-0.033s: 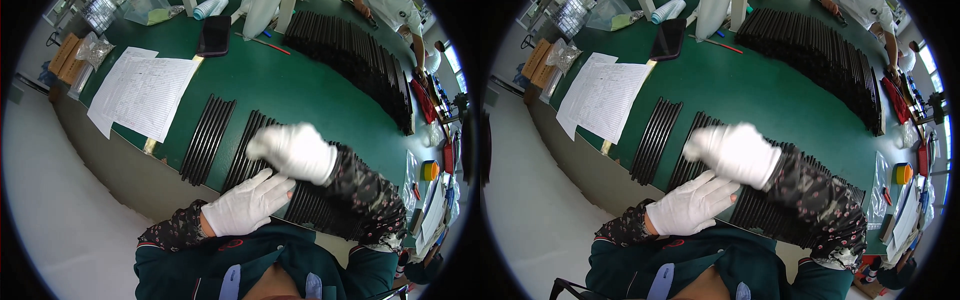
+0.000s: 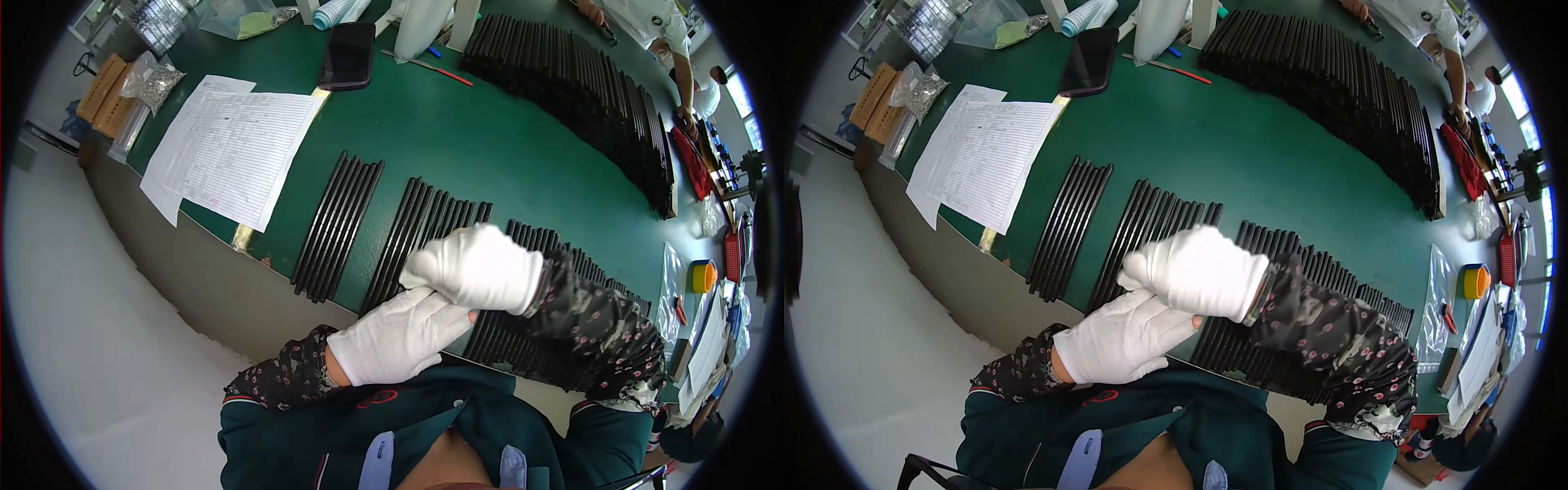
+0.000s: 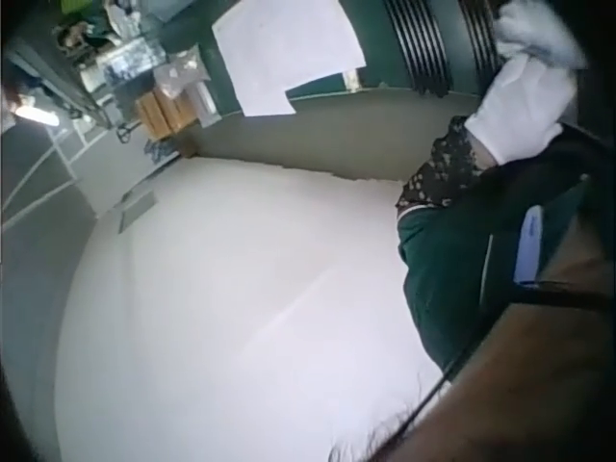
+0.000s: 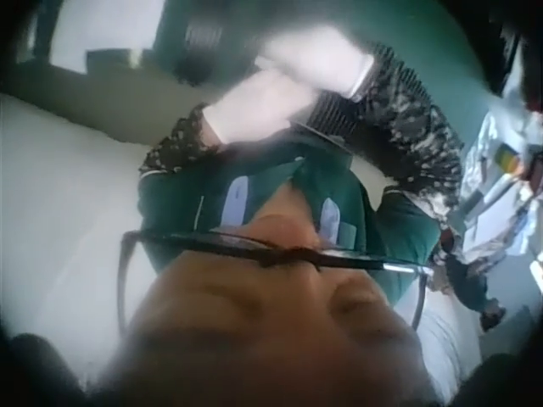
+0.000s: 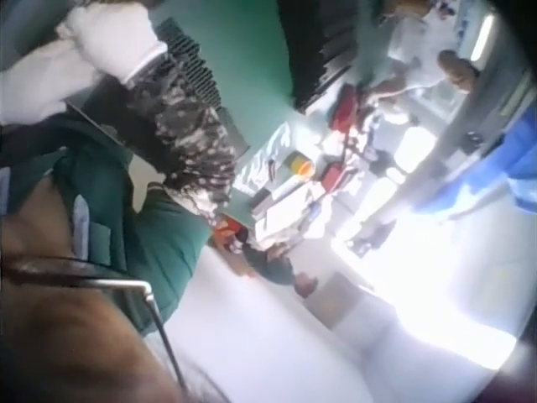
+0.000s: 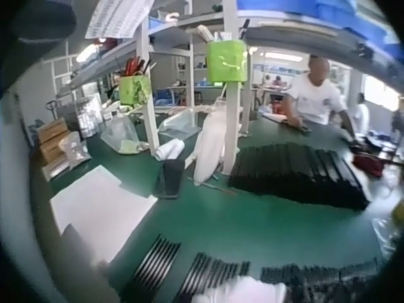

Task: Wiping and cleaning individual thin black rods with a cloth at a factory workbench.

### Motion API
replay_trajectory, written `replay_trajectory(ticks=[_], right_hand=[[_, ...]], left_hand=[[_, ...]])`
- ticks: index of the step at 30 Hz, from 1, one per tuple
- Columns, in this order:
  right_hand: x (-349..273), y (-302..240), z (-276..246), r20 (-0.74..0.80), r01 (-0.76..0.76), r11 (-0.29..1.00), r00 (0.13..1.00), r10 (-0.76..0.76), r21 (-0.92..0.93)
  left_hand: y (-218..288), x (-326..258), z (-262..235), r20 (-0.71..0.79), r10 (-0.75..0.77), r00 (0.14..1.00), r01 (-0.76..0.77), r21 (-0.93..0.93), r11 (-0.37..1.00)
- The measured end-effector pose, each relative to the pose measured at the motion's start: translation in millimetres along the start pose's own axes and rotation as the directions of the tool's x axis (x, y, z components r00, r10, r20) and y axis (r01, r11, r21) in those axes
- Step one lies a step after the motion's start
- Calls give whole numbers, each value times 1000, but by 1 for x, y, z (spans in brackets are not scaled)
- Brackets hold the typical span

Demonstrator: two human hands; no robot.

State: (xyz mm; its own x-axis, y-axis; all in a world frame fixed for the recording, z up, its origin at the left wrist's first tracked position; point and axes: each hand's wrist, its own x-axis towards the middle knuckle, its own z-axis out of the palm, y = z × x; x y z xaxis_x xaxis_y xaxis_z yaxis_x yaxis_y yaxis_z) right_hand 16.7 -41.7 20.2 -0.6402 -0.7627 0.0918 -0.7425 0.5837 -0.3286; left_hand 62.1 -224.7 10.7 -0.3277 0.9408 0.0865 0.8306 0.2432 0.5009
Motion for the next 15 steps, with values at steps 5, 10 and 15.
replay_trajectory(ticks=[5, 10, 15], right_hand=[[1, 68, -18, -369, -398, 913, 864, 341, -89], [-10, 28, -29, -283, -230, 972, 930, 234, 48], [-26, 92, -46, -516, -582, 803, 653, 555, 127]], left_hand=[[-3, 9, -5, 35, 30, 999, -31, 22, 999], [-1, 6, -5, 25, 16, 1000, -17, 27, 999], [-2, 4, -3, 13, 40, 999, -41, 57, 998]])
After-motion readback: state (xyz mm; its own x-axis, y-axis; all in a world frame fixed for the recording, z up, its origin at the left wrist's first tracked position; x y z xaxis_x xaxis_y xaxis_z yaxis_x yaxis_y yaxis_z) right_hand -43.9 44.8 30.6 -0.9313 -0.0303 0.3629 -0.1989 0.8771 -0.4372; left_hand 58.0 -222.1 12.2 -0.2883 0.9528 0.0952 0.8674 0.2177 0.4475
